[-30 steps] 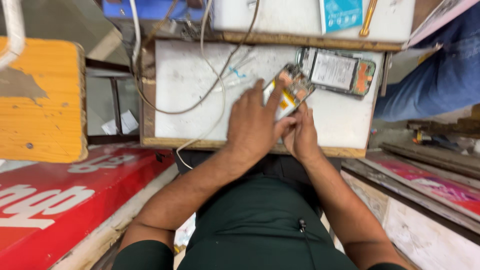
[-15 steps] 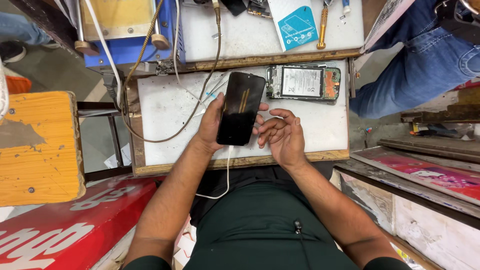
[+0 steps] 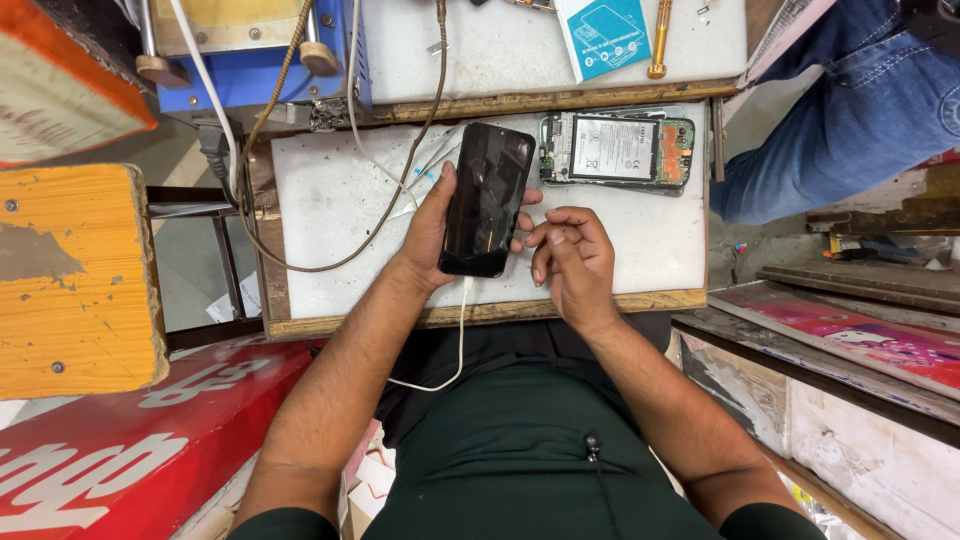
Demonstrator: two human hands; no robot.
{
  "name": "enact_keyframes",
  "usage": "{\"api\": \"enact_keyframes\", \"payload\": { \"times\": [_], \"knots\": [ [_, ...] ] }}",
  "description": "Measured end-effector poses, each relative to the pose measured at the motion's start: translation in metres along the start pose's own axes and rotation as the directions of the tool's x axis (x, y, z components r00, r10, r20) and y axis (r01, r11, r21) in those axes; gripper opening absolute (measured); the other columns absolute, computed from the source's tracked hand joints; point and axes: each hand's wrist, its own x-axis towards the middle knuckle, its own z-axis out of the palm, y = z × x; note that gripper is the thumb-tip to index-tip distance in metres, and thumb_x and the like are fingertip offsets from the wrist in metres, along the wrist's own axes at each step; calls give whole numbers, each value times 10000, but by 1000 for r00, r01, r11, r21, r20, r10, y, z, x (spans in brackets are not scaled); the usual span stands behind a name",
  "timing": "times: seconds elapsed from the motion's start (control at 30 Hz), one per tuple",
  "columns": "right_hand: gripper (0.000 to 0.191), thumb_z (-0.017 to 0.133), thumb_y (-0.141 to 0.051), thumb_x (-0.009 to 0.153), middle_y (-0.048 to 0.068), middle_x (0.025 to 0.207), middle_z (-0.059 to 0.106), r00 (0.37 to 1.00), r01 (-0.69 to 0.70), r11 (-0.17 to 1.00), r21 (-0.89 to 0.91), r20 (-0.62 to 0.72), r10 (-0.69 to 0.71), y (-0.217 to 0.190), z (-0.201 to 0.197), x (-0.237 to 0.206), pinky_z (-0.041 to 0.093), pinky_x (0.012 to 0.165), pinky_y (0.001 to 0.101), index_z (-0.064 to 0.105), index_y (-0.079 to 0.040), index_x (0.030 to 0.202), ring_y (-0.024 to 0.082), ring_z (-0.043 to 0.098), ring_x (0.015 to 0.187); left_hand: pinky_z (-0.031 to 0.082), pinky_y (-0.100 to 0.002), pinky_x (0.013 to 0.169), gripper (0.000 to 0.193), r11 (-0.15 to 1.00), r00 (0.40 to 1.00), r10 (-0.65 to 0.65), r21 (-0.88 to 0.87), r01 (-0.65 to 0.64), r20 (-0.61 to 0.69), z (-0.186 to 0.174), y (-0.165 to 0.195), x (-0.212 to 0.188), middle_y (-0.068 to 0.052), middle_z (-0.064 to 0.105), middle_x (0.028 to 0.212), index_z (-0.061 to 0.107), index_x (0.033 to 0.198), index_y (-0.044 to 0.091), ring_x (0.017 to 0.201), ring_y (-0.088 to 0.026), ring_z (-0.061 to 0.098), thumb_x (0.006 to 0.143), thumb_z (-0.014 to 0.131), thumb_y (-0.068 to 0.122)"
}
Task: The person uses a plastic pry tool to separate the screen from the phone body, then applies adhesive tape to the frame. They connect a charging cable to test the device, then use tweezers to adjust internal components before reconnecting the cable again.
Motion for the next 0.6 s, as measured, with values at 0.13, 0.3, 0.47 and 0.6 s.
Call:
{"api": "enact_keyframes", "payload": {
  "times": [0.13,0.3,0.47,0.6],
  "knots": [
    [223,598,-68,1078,114,1048,694,991,130,853,-506,48,-122,-6,1,4,514,635,219,552,2,1285,82,611,761,622,-457,911,787,1000,1000,4,2,-3,-14,-3,1,-2,-278,605,1409,398,1573,24,1127,-314,700,1075,360,633],
    [149,609,-82,1076,74,987,721,998,60,791,-608,46,-41,-16,0,3,517,633,205,639,7,1191,55,611,741,634,-440,869,766,996,999,39,81,-37,-28,-5,-1,-2,-297,608,1396,399,1571,15,1109,-317,705,1096,336,612],
    [118,641,-68,1037,54,946,748,995,99,680,-727,92,-47,-19,6,3,547,642,208,683,-19,1135,55,663,760,648,-428,845,768,991,996,61,127,-52,-69,-3,-1,0,-305,618,1365,400,1561,2,1077,-316,719,1090,321,604],
    [110,675,-68,1025,62,953,756,984,176,624,-761,162,-81,-20,8,4,542,684,233,696,-28,1126,76,669,788,651,-427,846,765,991,995,64,119,-55,-77,-1,-2,0,-303,622,1351,399,1561,1,1068,-302,716,1091,325,600]
  ]
}}
